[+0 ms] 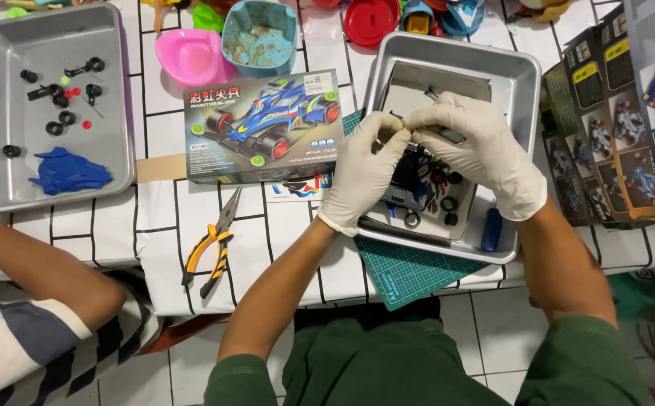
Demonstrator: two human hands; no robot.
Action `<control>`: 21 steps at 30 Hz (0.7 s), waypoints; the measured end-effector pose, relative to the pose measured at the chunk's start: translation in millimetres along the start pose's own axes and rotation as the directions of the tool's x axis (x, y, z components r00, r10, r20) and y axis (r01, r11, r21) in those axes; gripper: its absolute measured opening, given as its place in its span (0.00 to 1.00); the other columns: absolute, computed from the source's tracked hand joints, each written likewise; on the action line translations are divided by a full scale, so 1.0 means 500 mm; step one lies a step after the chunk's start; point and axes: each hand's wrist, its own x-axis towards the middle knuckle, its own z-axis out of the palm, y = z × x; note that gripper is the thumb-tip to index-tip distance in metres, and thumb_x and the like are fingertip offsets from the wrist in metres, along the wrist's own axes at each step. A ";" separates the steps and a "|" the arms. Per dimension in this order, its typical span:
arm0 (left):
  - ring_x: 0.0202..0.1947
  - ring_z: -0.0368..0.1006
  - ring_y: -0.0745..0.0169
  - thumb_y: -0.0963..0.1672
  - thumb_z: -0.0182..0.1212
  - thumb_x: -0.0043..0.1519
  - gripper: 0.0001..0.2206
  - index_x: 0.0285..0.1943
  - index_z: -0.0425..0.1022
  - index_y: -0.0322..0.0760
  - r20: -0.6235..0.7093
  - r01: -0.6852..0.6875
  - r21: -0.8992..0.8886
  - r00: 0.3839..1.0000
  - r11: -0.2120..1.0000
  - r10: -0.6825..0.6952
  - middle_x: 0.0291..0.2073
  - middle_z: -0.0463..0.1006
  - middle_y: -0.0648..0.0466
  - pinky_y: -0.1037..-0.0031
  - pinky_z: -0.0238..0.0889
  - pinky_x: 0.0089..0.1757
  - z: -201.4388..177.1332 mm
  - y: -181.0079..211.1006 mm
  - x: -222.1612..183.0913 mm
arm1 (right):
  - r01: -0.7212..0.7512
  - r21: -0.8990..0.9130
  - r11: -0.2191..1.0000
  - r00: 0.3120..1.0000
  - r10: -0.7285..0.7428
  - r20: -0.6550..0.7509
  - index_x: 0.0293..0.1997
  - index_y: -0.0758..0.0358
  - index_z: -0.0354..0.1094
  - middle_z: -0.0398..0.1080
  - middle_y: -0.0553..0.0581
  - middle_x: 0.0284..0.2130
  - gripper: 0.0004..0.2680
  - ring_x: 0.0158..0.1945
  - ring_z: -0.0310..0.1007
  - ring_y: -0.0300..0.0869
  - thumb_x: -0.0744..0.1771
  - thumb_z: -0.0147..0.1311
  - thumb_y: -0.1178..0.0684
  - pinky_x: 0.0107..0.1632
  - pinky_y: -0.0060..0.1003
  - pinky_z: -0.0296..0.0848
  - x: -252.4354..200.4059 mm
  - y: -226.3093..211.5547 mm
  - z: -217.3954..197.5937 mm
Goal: Assembling a miniature toy car by installing the motor, gears, and body components into the chassis.
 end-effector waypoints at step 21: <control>0.33 0.73 0.73 0.41 0.65 0.63 0.02 0.37 0.78 0.43 -0.116 -0.013 -0.026 0.993 1.000 0.010 0.28 0.78 0.58 0.83 0.65 0.34 -0.007 0.013 0.003 | -0.151 0.337 0.929 0.987 0.163 -0.006 0.61 0.70 0.71 0.71 0.65 0.46 0.15 0.51 0.74 0.46 0.67 0.60 0.70 0.55 0.40 0.75 0.027 -0.067 -0.011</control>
